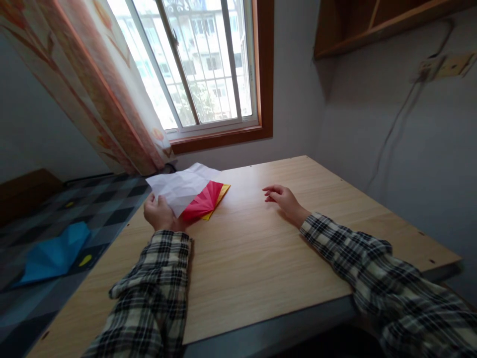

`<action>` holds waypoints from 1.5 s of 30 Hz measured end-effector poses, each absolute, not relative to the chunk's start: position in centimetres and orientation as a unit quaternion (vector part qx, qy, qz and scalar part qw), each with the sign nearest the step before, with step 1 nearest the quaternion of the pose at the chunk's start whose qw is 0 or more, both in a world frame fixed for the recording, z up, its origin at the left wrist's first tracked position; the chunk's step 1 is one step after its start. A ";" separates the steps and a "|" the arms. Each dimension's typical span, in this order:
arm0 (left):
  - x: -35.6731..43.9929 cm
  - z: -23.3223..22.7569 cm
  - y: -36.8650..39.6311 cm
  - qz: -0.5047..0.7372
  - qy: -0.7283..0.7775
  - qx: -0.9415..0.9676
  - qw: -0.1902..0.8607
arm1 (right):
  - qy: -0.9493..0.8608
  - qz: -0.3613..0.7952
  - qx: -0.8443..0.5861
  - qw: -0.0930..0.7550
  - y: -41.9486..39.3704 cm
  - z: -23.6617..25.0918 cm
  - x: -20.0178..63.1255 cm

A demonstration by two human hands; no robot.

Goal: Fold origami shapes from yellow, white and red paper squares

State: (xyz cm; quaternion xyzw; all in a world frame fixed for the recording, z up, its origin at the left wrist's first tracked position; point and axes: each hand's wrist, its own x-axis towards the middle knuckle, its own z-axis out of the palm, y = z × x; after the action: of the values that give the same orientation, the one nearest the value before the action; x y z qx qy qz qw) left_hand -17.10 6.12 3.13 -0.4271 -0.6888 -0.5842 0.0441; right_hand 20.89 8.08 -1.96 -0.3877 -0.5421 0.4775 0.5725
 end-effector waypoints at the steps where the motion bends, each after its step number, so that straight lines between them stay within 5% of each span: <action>1: -17.1 2.7 6.1 -0.571 -0.713 -0.405 0.043 | -0.544 0.478 -0.389 0.570 8.1 -2.0 21.0; 5: -16.7 1.8 5.4 -0.464 -0.781 -0.419 0.015 | -0.543 0.477 -0.396 0.567 8.2 -1.9 21.2; 12: -13.0 2.3 4.3 -0.320 -0.713 -0.597 0.184 | -0.541 0.476 -0.403 0.564 8.2 -1.7 21.3; 21: -8.4 0.1 5.4 -0.044 -0.746 -0.664 -0.030 | -0.549 0.473 -0.411 0.553 8.0 -1.4 21.4; 29: -8.5 0.2 5.0 -0.050 -0.749 -0.661 -0.007 | -0.579 0.437 -0.434 0.535 8.2 -1.7 21.4; 36: -6.8 0.0 3.9 -0.128 -0.692 -0.699 0.125 | -0.621 0.347 -0.460 0.531 8.8 -1.6 22.2; 41: -4.7 -1.2 2.9 -0.184 -0.622 -0.750 0.126 | -0.737 0.116 -0.542 0.388 8.0 -0.9 22.6; 45: -3.4 -2.7 1.8 -0.187 -0.558 -0.807 0.055 | -0.773 0.037 -0.567 0.282 6.4 -0.8 21.9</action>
State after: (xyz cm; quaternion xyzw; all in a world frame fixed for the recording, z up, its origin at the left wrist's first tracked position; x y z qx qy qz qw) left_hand -3.44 1.83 -2.65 -0.8066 -0.5581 -0.1870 0.0546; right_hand 21.87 6.35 -0.76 -0.5674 -0.7728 0.0374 0.2819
